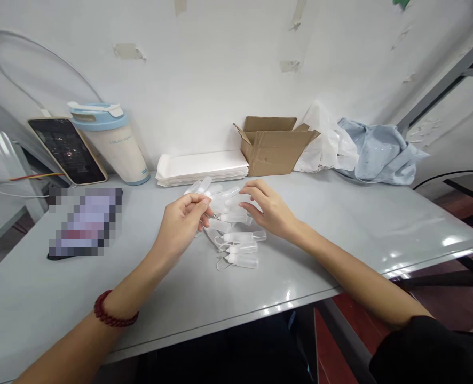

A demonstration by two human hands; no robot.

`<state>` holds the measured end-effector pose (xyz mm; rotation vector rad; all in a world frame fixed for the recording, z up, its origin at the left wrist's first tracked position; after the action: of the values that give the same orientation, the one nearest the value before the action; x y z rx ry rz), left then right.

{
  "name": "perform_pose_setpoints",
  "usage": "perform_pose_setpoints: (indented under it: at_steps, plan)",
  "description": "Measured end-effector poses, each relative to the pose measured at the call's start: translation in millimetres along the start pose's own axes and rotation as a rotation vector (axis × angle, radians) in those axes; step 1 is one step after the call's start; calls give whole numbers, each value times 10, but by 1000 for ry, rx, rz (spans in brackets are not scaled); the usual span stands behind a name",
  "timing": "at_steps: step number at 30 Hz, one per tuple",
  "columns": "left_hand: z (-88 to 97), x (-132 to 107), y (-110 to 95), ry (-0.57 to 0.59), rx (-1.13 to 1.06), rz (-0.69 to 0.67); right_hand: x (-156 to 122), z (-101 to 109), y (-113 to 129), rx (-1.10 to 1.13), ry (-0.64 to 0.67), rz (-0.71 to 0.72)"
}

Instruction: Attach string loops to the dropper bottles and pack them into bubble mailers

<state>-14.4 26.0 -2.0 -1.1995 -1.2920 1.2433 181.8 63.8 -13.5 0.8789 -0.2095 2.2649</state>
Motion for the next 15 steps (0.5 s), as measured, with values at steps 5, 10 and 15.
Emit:
perform_pose_setpoints:
  at_steps: [5,10,15]
  plan:
    - [-81,-60,-6,178,80,-13,-4,104,210,102,-13,118]
    - [-210,-208,-13,423,133,-69,-99,98,511,106,25,321]
    - [-298,-371,-7,550,238,-277,-193,96,654,17,-160,490]
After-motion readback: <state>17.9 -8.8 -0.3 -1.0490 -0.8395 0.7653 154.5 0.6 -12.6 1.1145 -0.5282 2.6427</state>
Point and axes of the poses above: each hand's wrist, its own x-axis towards the middle knuckle, its own z-axis out of the back of the hand, y = z × x, the point moved 2 cm from there along x, towards the middle knuckle, and after that the axes turned 9 degrees about -x, right-handed, at the moved point
